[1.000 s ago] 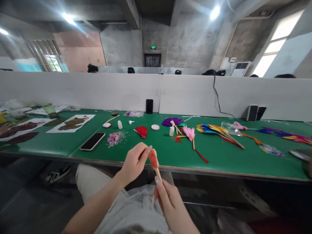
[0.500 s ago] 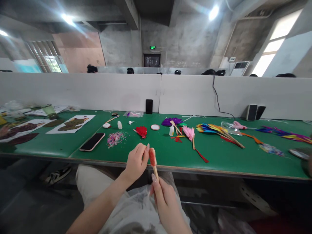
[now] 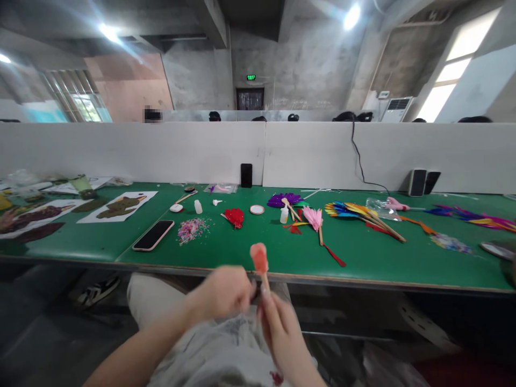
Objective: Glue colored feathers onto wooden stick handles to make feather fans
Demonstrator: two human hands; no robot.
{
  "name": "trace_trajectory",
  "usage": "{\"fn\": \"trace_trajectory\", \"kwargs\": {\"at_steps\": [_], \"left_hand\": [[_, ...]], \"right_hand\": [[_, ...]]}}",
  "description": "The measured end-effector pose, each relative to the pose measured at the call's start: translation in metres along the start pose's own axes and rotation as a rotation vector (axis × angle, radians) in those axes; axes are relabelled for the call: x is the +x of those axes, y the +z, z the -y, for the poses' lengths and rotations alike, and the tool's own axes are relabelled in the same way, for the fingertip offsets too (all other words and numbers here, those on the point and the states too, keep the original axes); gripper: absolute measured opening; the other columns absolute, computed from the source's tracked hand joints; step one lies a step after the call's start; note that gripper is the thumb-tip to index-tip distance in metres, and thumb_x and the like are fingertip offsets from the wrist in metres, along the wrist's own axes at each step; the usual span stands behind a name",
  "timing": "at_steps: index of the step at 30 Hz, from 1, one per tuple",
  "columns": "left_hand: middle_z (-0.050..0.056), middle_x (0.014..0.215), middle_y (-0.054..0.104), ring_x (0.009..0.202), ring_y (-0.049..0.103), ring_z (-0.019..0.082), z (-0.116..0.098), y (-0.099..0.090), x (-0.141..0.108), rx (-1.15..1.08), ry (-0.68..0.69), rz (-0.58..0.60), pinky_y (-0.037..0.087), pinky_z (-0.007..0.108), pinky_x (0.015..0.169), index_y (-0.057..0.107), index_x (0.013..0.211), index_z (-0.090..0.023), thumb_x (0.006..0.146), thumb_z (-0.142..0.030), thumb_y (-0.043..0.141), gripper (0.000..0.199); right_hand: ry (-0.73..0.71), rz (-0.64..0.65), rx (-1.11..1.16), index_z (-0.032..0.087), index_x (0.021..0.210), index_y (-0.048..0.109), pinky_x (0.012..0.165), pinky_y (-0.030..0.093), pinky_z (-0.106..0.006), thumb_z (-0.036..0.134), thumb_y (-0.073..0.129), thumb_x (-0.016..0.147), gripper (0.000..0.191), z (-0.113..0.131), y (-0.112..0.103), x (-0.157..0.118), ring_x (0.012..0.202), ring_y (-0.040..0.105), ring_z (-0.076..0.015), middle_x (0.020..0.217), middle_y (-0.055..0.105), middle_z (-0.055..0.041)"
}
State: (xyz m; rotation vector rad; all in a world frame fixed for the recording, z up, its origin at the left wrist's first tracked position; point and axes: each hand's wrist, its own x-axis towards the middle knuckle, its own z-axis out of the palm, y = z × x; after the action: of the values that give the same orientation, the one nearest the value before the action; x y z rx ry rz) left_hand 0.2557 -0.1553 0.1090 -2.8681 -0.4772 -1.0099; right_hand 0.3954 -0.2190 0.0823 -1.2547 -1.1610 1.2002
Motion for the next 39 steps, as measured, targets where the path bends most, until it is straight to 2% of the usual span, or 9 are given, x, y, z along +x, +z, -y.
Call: {"fn": "trace_trajectory", "kwargs": {"at_steps": [3, 6, 10, 14, 18, 24, 31, 35, 39], "left_hand": [[-0.002, 0.044, 0.037, 0.041, 0.027, 0.013, -0.024, 0.003, -0.009, -0.100, 0.110, 0.044, 0.022, 0.028, 0.041, 0.036, 0.050, -0.023, 0.085, -0.028, 0.041, 0.036], [-0.001, 0.049, 0.043, 0.046, 0.039, 0.012, -0.007, -0.008, -0.024, -0.020, -0.296, -0.236, 0.031, 0.026, 0.047, 0.039, 0.056, -0.022, 0.089, -0.025, 0.033, 0.034], [0.002, 0.066, 0.056, 0.062, 0.053, 0.014, 0.075, -0.021, -0.058, 0.264, -0.906, -0.359, 0.042, 0.025, 0.063, 0.048, 0.074, -0.020, 0.090, -0.031, 0.032, 0.025], [0.008, 0.079, 0.063, 0.074, 0.059, 0.021, 0.162, -0.014, -0.092, 0.369, -1.048, -0.257, 0.044, 0.030, 0.065, 0.055, 0.087, -0.016, 0.087, -0.027, 0.034, 0.024], [0.014, 0.097, 0.065, 0.096, 0.056, 0.027, 0.202, -0.005, -0.115, 0.454, -1.074, -0.138, 0.043, 0.037, 0.084, 0.060, 0.103, -0.013, 0.083, -0.030, 0.043, 0.030], [0.025, 0.136, 0.042, 0.135, 0.021, 0.034, 0.205, -0.010, -0.156, 0.644, -1.181, -0.146, 0.018, 0.055, 0.104, 0.031, 0.136, -0.002, 0.088, -0.037, 0.032, 0.060], [0.034, 0.129, 0.045, 0.128, 0.037, 0.035, 0.211, -0.019, -0.192, 0.707, -1.232, -0.128, 0.006, 0.055, 0.108, 0.032, 0.130, 0.013, 0.086, -0.043, 0.030, 0.071], [0.033, 0.132, 0.042, 0.131, 0.032, 0.034, 0.201, -0.015, -0.177, 0.718, -1.230, -0.152, 0.005, 0.057, 0.107, 0.033, 0.129, 0.011, 0.087, -0.040, 0.030, 0.067], [0.019, 0.134, 0.048, 0.131, 0.033, 0.027, 0.147, -0.001, -0.130, 0.476, -1.058, -0.206, 0.004, 0.053, 0.109, 0.047, 0.125, -0.010, 0.091, -0.038, 0.031, 0.046]], "right_hand": [[0.008, 0.002, 0.099, 0.020, 0.058, 0.042, 0.036, 0.012, -0.021, 0.064, 0.048, 0.078, 0.049, 0.005, -0.009, 0.013, 0.036, 0.019, -0.0052, 0.041, 0.026, 0.0095], [0.036, 0.047, 0.086, 0.020, 0.059, 0.042, 0.035, 0.007, -0.020, 0.062, 0.044, 0.082, 0.048, 0.006, -0.021, 0.019, 0.032, 0.014, -0.0040, 0.036, 0.023, 0.0113], [0.078, 0.028, 0.074, 0.019, 0.060, 0.044, 0.034, 0.006, -0.020, 0.062, 0.047, 0.080, 0.048, -0.006, -0.035, 0.019, 0.031, 0.014, -0.0034, 0.035, 0.021, 0.0121], [0.107, 0.031, 0.069, 0.019, 0.061, 0.045, 0.033, 0.006, -0.019, 0.064, 0.049, 0.077, 0.048, -0.016, -0.034, 0.022, 0.031, 0.015, -0.0027, 0.037, 0.022, 0.0122], [0.063, 0.075, 0.057, 0.018, 0.061, 0.046, 0.032, 0.005, -0.019, 0.062, 0.045, 0.081, 0.048, -0.013, -0.023, 0.024, 0.029, 0.013, -0.0024, 0.034, 0.022, 0.0125], [0.077, 0.084, 0.002, 0.018, 0.062, 0.047, 0.032, 0.005, -0.019, 0.061, 0.044, 0.083, 0.047, -0.009, -0.026, 0.020, 0.029, 0.014, -0.0031, 0.034, 0.023, 0.0120], [0.088, 0.098, -0.011, 0.018, 0.063, 0.048, 0.034, 0.006, -0.019, 0.063, 0.045, 0.081, 0.049, -0.011, -0.027, 0.021, 0.032, 0.014, -0.0033, 0.037, 0.020, 0.0119], [0.085, 0.117, 0.016, 0.018, 0.063, 0.048, 0.034, 0.005, -0.019, 0.063, 0.045, 0.081, 0.048, -0.011, -0.024, 0.021, 0.032, 0.012, -0.0031, 0.036, 0.019, 0.0124], [0.087, 0.147, -0.003, 0.018, 0.063, 0.048, 0.033, 0.006, -0.020, 0.062, 0.042, 0.083, 0.048, -0.013, -0.017, 0.018, 0.028, 0.014, -0.0031, 0.033, 0.023, 0.0120]]}}
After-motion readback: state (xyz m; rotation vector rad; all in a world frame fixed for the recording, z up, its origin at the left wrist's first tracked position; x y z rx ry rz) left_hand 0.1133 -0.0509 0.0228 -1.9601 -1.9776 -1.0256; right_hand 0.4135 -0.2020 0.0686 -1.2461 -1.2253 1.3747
